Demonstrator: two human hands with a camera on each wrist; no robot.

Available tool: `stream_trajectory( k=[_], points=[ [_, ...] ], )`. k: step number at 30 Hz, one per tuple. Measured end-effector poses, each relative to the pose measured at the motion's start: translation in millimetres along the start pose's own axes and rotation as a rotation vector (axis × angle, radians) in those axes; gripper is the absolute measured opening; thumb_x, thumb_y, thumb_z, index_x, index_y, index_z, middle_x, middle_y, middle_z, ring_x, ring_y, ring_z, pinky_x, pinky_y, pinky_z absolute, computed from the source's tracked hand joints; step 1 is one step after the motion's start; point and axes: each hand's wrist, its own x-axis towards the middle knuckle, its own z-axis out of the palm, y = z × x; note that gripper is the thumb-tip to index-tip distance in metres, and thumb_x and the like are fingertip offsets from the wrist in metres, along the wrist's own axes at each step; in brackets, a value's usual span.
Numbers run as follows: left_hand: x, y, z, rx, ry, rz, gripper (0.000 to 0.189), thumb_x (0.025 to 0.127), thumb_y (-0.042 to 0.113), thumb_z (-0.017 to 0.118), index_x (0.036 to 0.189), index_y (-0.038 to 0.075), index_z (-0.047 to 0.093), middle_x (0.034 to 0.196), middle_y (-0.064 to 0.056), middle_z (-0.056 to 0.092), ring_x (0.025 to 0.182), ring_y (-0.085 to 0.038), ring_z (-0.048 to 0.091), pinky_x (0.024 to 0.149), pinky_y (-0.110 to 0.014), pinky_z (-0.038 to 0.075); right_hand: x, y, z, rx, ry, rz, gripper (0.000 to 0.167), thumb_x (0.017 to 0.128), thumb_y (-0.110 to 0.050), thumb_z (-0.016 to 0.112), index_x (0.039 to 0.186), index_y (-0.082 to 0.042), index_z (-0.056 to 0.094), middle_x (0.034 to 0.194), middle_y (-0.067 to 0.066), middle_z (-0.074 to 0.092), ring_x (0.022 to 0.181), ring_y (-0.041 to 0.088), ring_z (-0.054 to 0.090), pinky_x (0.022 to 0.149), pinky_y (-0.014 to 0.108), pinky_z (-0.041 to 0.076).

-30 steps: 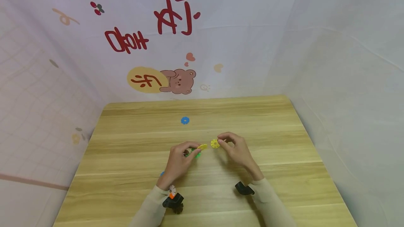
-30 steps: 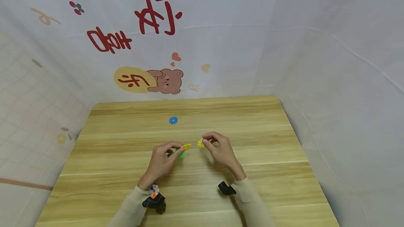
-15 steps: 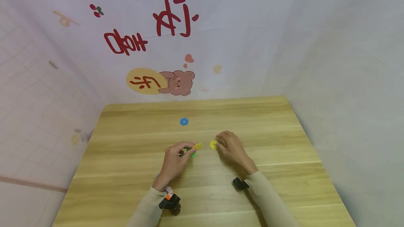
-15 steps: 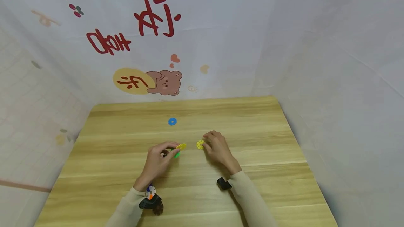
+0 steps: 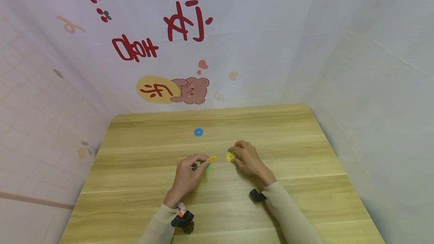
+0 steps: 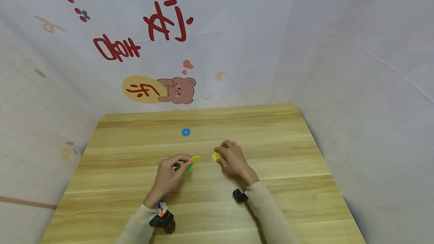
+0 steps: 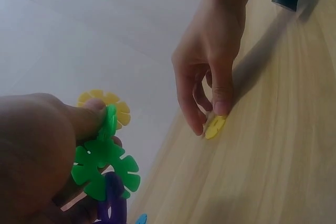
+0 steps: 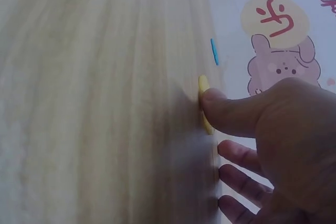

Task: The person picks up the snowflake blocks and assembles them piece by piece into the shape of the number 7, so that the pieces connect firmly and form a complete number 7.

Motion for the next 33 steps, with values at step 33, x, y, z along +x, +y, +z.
stream_trajectory(
  k=[33],
  points=[
    [3.5,0.5,3.8,-0.008,-0.017,0.0,0.008,0.097,0.004,0.087,0.103,0.007,0.085,0.114,-0.012,0.088,0.092,-0.025,0.084,0.07,-0.026,0.065,-4.8,1,-12,0.261,0.096,0.069,0.015,0.104,-0.005,0.08,0.118,-0.011,0.079,0.099,0.0,0.081,0.083,0.01,0.068,0.075,0.023,0.06]
  ],
)
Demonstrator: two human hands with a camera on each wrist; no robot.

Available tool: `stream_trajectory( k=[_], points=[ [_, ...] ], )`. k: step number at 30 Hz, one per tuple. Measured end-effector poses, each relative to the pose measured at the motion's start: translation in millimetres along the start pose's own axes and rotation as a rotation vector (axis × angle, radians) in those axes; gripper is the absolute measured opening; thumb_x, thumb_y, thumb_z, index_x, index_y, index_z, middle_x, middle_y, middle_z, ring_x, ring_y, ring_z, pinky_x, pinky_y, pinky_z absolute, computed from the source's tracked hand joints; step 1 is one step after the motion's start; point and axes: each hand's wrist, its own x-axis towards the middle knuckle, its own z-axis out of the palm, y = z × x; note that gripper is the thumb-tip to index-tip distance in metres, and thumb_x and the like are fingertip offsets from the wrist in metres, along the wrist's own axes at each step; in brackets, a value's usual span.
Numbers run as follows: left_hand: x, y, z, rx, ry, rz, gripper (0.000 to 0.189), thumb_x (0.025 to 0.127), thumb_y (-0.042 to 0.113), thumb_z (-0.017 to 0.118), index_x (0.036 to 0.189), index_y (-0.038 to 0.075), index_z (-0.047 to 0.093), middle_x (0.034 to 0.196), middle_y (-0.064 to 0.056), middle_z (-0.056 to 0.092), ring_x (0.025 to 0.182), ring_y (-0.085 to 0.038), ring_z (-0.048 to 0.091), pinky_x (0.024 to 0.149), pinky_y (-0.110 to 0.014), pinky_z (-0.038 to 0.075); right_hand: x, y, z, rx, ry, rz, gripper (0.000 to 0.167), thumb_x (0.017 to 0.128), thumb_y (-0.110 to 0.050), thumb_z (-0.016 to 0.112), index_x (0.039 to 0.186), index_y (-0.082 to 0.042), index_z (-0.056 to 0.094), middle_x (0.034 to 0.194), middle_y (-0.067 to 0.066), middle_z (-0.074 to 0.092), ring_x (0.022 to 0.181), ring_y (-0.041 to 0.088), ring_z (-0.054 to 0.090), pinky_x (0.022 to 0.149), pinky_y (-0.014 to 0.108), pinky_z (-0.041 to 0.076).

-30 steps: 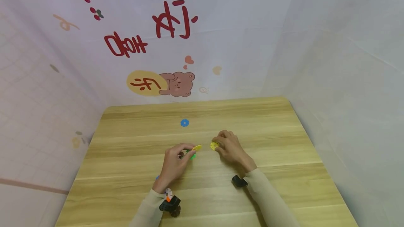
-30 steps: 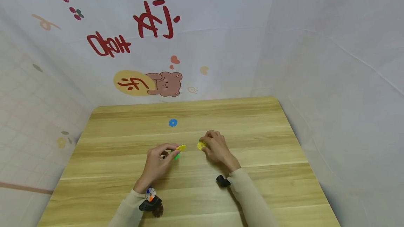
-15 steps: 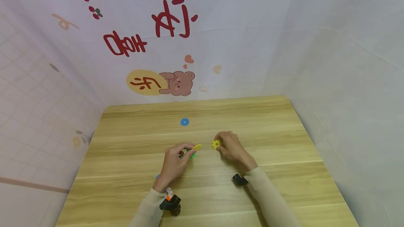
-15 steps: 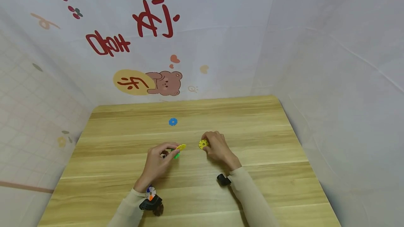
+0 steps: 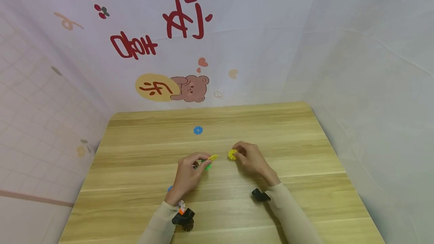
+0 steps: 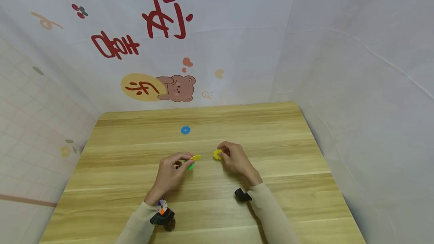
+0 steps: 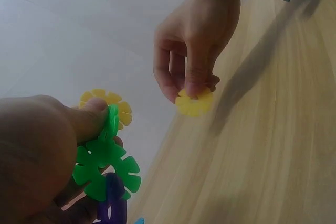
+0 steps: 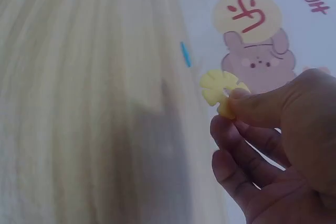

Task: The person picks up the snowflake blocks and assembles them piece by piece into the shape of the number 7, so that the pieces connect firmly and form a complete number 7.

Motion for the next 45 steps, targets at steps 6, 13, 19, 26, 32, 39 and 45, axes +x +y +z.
stream_trajectory(
  k=[6,13,19,26,32,39,45],
  points=[
    [1.3,0.3,0.8,-0.004,-0.008,-0.005,0.008,0.097,0.003,0.088,0.103,0.007,0.085,0.114,-0.013,0.088,0.09,-0.025,0.084,0.069,-0.027,0.066,-6.0,-11,-9,0.088,0.09,-0.016,0.019,0.102,-0.007,0.083,0.121,-0.007,0.081,0.102,0.005,0.084,0.086,0.013,0.078,0.079,0.024,0.067],
    [2.7,1.3,2.7,-0.011,-0.019,-0.006,0.008,0.097,0.004,0.088,0.103,0.007,0.085,0.114,-0.013,0.088,0.091,-0.025,0.085,0.069,-0.028,0.067,-12.0,-23,-18,0.305,0.128,0.038,0.02,0.102,-0.006,0.084,0.122,-0.004,0.081,0.103,0.015,0.084,0.087,0.021,0.081,0.082,0.028,0.071],
    [4.6,3.3,6.5,-0.01,-0.033,-0.02,0.007,0.097,0.005,0.088,0.103,0.007,0.085,0.114,-0.011,0.088,0.093,-0.024,0.085,0.07,-0.027,0.067,-15.9,-34,-26,0.481,0.105,0.102,0.02,0.103,-0.005,0.082,0.123,0.0,0.079,0.107,0.023,0.079,0.087,0.026,0.083,0.083,0.051,0.074],
    [7.3,6.4,10.2,-0.015,-0.051,-0.002,0.005,0.098,0.007,0.087,0.102,0.005,0.085,0.113,-0.011,0.088,0.094,-0.025,0.084,0.069,-0.025,0.065,-19.2,-49,-29,0.569,0.06,0.13,0.02,0.103,-0.006,0.081,0.122,0.0,0.078,0.101,0.024,0.078,0.078,0.025,0.082,0.078,0.045,0.074],
    [8.5,6.4,12.8,-0.019,-0.061,0.016,0.004,0.098,0.007,0.087,0.101,0.008,0.086,0.112,-0.01,0.088,0.093,-0.025,0.084,0.068,-0.025,0.065,-18.8,-57,-27,0.571,0.023,0.116,0.019,0.104,-0.001,0.077,0.123,0.002,0.077,0.096,0.02,0.077,0.074,0.03,0.082,0.074,0.052,0.073],
    [8.7,5.4,13.5,-0.024,-0.063,0.035,0.003,0.099,0.009,0.087,0.101,0.007,0.086,0.112,-0.01,0.088,0.088,-0.023,0.082,0.067,-0.024,0.064,-18.6,-59,-24,0.569,0.005,0.1,0.02,0.104,0.003,0.074,0.124,0.007,0.075,0.093,0.019,0.075,0.07,0.017,0.08,0.07,0.037,0.072],
    [8.9,7.2,13.5,-0.015,-0.07,0.034,0.004,0.098,0.008,0.087,0.101,0.007,0.086,0.112,-0.01,0.088,0.083,-0.018,0.078,0.065,-0.022,0.062,-18.9,-61,-23,0.546,-0.01,0.1,0.02,0.105,-0.002,0.076,0.123,0.006,0.076,0.094,0.025,0.075,0.071,0.023,0.081,0.07,0.04,0.073]
  ],
)
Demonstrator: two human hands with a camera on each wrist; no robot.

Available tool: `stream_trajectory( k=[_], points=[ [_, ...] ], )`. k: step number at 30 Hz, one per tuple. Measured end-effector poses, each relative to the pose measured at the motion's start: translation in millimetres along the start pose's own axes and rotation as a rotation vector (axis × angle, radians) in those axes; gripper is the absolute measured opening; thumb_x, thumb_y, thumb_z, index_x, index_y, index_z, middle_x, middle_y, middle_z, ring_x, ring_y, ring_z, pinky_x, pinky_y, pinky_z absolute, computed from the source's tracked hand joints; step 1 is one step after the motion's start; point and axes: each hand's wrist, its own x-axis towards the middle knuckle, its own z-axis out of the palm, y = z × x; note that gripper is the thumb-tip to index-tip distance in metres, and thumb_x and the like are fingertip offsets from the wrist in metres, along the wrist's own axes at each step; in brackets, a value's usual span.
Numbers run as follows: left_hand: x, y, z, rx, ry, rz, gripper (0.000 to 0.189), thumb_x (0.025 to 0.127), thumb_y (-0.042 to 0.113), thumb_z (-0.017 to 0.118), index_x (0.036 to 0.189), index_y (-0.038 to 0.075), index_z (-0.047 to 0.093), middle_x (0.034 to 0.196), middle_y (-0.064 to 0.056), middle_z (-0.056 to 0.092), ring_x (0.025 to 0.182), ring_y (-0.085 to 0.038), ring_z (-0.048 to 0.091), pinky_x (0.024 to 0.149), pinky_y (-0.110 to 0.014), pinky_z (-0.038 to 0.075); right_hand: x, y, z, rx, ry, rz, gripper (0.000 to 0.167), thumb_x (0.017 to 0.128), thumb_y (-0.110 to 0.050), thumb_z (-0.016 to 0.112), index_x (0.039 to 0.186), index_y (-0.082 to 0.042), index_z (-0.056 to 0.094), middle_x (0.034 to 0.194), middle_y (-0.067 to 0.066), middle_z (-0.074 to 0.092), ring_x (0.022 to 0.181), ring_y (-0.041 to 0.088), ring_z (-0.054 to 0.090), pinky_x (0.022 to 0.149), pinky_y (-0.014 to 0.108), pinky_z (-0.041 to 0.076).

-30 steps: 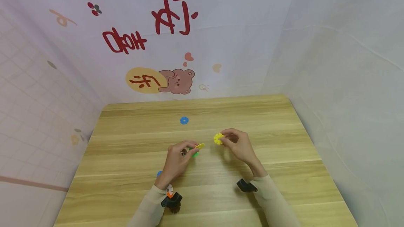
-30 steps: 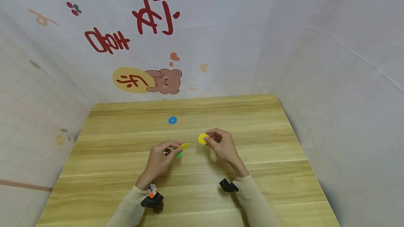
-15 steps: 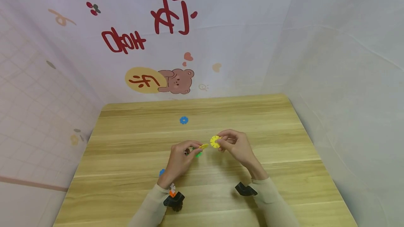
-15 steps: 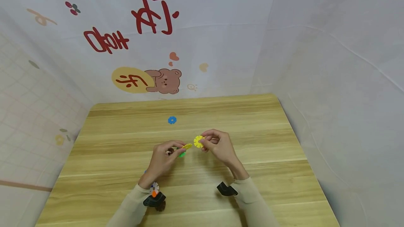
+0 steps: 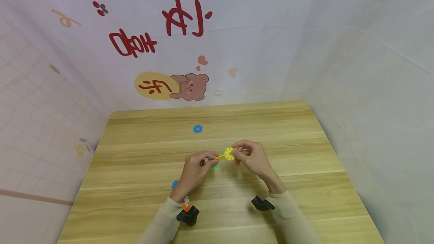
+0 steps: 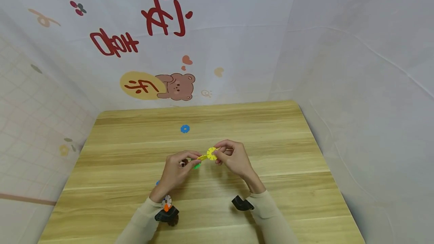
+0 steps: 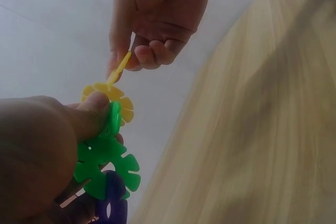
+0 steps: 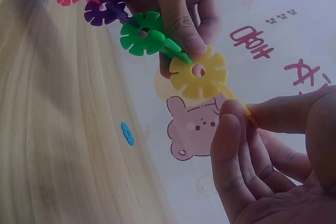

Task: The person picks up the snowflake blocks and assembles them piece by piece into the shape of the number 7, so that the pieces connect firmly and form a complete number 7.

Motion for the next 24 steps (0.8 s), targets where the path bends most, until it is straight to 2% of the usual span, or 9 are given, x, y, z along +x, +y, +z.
stream_trajectory(
  k=[4,8,11,18,24],
  points=[
    [0.2,1.5,0.7,0.003,0.001,0.002,0.004,0.096,0.006,0.089,0.1,0.008,0.086,0.111,-0.009,0.088,0.081,-0.016,0.076,0.064,-0.021,0.06,-0.4,-1.1,1.5,-0.017,-0.006,0.002,0.018,0.106,-0.003,0.077,0.122,0.004,0.078,0.094,0.025,0.075,0.072,0.032,0.081,0.069,0.036,0.071],
    [0.2,1.4,1.4,0.005,-0.003,0.006,0.006,0.097,0.004,0.088,0.099,0.01,0.086,0.112,-0.009,0.088,0.081,-0.016,0.076,0.064,-0.021,0.06,-0.3,-0.3,2.6,-0.027,-0.008,0.006,0.017,0.106,-0.003,0.077,0.122,0.003,0.078,0.091,0.017,0.076,0.07,0.028,0.08,0.068,0.042,0.072],
    [0.2,1.5,1.4,0.003,-0.007,0.006,0.008,0.097,0.002,0.088,0.099,0.01,0.086,0.113,-0.009,0.088,0.085,-0.019,0.08,0.066,-0.024,0.064,-0.5,-0.7,2.7,-0.027,-0.011,0.006,0.018,0.106,-0.003,0.077,0.122,0.004,0.078,0.091,0.016,0.076,0.069,0.028,0.08,0.068,0.046,0.072],
    [0.6,4.0,0.5,-0.038,-0.027,0.006,0.009,0.099,0.001,0.085,0.1,0.01,0.086,0.116,-0.012,0.087,0.098,-0.028,0.085,0.077,-0.038,0.073,-1.1,-5.2,3.6,-0.017,-0.024,0.014,0.019,0.106,-0.003,0.076,0.123,0.006,0.077,0.101,0.03,0.077,0.07,0.03,0.081,0.068,0.043,0.072],
    [0.4,3.1,2.0,-0.043,-0.017,0.045,0.005,0.1,0.002,0.084,0.099,0.007,0.085,0.114,-0.012,0.087,0.099,-0.028,0.086,0.079,-0.036,0.074,-0.2,-7.8,4.6,-0.017,-0.019,0.027,0.018,0.107,-0.001,0.075,0.121,0.009,0.077,0.114,0.034,0.079,0.07,0.021,0.081,0.068,0.043,0.073]
  ],
)
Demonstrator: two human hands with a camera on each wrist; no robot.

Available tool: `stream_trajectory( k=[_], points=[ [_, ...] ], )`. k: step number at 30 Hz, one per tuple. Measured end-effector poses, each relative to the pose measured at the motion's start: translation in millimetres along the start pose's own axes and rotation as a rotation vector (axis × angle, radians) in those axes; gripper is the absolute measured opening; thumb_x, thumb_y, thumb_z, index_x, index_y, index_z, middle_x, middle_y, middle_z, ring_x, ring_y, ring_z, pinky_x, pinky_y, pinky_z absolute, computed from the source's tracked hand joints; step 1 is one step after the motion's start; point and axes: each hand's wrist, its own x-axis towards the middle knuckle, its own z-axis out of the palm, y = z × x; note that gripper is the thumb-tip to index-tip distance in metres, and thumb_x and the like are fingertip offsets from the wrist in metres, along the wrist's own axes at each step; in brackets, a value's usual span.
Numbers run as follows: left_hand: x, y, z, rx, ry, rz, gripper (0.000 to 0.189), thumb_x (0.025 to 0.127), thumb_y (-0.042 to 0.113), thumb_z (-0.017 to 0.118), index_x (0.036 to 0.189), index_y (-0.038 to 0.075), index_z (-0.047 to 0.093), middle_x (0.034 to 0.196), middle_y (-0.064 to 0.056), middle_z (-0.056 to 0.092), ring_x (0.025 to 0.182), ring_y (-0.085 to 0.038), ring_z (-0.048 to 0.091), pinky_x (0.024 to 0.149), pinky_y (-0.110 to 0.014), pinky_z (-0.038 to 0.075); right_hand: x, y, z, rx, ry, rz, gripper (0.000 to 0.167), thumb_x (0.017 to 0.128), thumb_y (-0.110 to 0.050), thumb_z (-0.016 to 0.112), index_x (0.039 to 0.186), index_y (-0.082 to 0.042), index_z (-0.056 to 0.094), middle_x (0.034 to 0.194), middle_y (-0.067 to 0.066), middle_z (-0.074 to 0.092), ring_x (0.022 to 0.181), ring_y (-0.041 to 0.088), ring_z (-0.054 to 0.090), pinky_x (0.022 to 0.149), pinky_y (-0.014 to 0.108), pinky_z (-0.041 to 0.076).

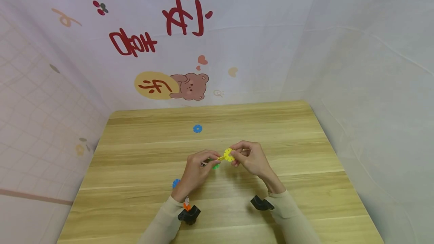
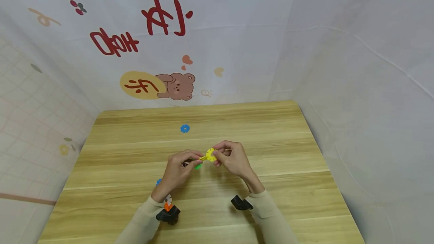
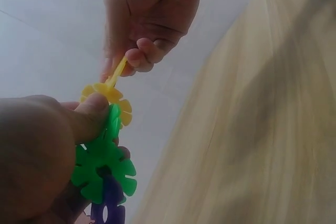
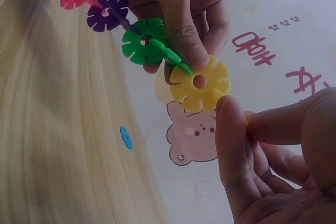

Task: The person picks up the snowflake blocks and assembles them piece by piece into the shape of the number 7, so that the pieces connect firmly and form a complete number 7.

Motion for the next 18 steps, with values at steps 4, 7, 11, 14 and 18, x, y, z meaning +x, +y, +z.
stream_trajectory(
  k=[4,7,11,14,18],
  points=[
    [0.0,-0.8,0.9,0.002,0.01,0.023,0.005,0.099,0.001,0.084,0.1,0.005,0.085,0.113,-0.012,0.087,0.098,-0.028,0.085,0.079,-0.031,0.073,0.3,0.5,0.8,-0.002,0.008,0.003,0.017,0.107,-0.001,0.075,0.12,0.009,0.077,0.113,0.033,0.079,0.07,0.021,0.081,0.068,0.044,0.073],
    [1.2,-0.4,1.1,0.0,0.009,0.026,0.006,0.099,-0.001,0.084,0.1,0.005,0.085,0.112,-0.014,0.087,0.098,-0.028,0.085,0.078,-0.027,0.072,0.4,0.3,1.1,-0.002,0.013,0.001,0.016,0.107,-0.001,0.075,0.119,0.009,0.077,0.111,0.031,0.08,0.07,0.022,0.081,0.068,0.046,0.073],
    [2.2,-0.2,1.9,-0.002,0.006,0.03,0.007,0.099,-0.002,0.084,0.1,0.005,0.085,0.112,-0.017,0.086,0.098,-0.028,0.086,0.078,-0.024,0.071,0.5,-0.1,1.5,0.001,0.022,0.006,0.015,0.107,0.0,0.074,0.119,0.009,0.077,0.11,0.03,0.081,0.07,0.021,0.081,0.067,0.038,0.072],
    [2.3,0.1,2.6,0.003,0.017,0.046,0.007,0.098,-0.002,0.084,0.099,0.005,0.085,0.11,-0.018,0.086,0.097,-0.028,0.085,0.076,-0.023,0.07,0.8,-0.3,2.4,0.007,0.028,0.009,0.015,0.107,0.001,0.074,0.118,0.01,0.077,0.11,0.03,0.081,0.07,0.019,0.081,0.065,0.031,0.071],
    [2.1,-0.8,4.9,0.001,0.035,0.08,0.007,0.097,-0.004,0.085,0.097,0.003,0.084,0.108,-0.017,0.086,0.093,-0.028,0.085,0.074,-0.024,0.07,0.8,-0.2,3.8,0.008,0.03,0.009,0.015,0.107,0.001,0.073,0.117,0.01,0.076,0.112,0.031,0.081,0.069,0.016,0.08,0.065,0.031,0.071]
  ],
)
